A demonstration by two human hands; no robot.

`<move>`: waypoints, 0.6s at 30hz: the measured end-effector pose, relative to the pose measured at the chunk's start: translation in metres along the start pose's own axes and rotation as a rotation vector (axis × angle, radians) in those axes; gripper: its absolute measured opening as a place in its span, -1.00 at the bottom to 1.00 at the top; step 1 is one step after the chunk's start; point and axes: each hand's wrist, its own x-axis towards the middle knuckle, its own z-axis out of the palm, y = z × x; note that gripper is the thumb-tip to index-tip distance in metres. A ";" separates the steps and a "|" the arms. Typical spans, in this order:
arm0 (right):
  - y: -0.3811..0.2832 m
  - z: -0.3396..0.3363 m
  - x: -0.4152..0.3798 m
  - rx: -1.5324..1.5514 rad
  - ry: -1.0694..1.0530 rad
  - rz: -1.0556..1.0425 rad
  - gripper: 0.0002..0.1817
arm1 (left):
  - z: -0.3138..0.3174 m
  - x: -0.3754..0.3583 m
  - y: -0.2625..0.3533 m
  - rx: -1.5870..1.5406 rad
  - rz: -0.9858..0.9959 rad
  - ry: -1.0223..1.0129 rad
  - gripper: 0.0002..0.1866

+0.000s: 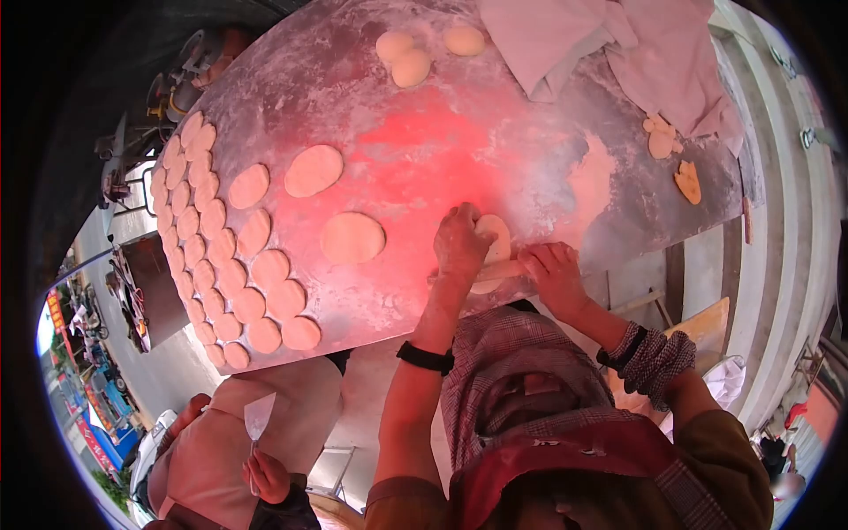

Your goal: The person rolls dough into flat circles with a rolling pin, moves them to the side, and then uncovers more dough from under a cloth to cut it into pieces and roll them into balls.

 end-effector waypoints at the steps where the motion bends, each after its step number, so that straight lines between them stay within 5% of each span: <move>1: 0.003 -0.008 -0.007 0.045 0.031 0.081 -0.50 | -0.005 0.008 -0.008 0.144 0.022 -0.172 -0.56; 2: 0.006 -0.014 -0.011 0.094 0.063 0.162 -0.54 | -0.011 0.014 -0.029 0.146 0.017 -0.166 -0.56; 4: 0.011 -0.019 -0.017 0.145 0.091 0.227 -0.54 | -0.020 0.020 -0.074 -0.698 -0.282 -0.037 -0.69; 5: 0.011 -0.019 -0.018 0.187 0.119 0.299 -0.55 | -0.019 0.015 -0.080 -0.688 -0.284 -0.036 -0.69; 7: 0.007 -0.013 -0.003 0.227 0.150 0.327 -0.54 | -0.025 -0.011 -0.068 -1.165 -0.577 0.328 -0.79; 12: -0.001 -0.007 0.022 0.197 0.110 0.291 -0.53 | -0.004 -0.090 -0.060 -0.959 -0.565 0.064 -0.51; 14: 0.000 -0.002 0.025 0.144 0.072 0.123 -0.53 | -0.032 -0.091 -0.033 -0.138 -0.409 0.301 -0.39; 16: 0.012 0.013 0.046 0.178 0.022 0.057 -0.45 | -0.021 -0.053 -0.050 0.242 0.012 0.469 -0.29; 18: 0.021 0.008 0.125 -0.166 0.037 0.039 -0.37 | -0.017 0.022 -0.055 0.662 0.139 0.285 -0.27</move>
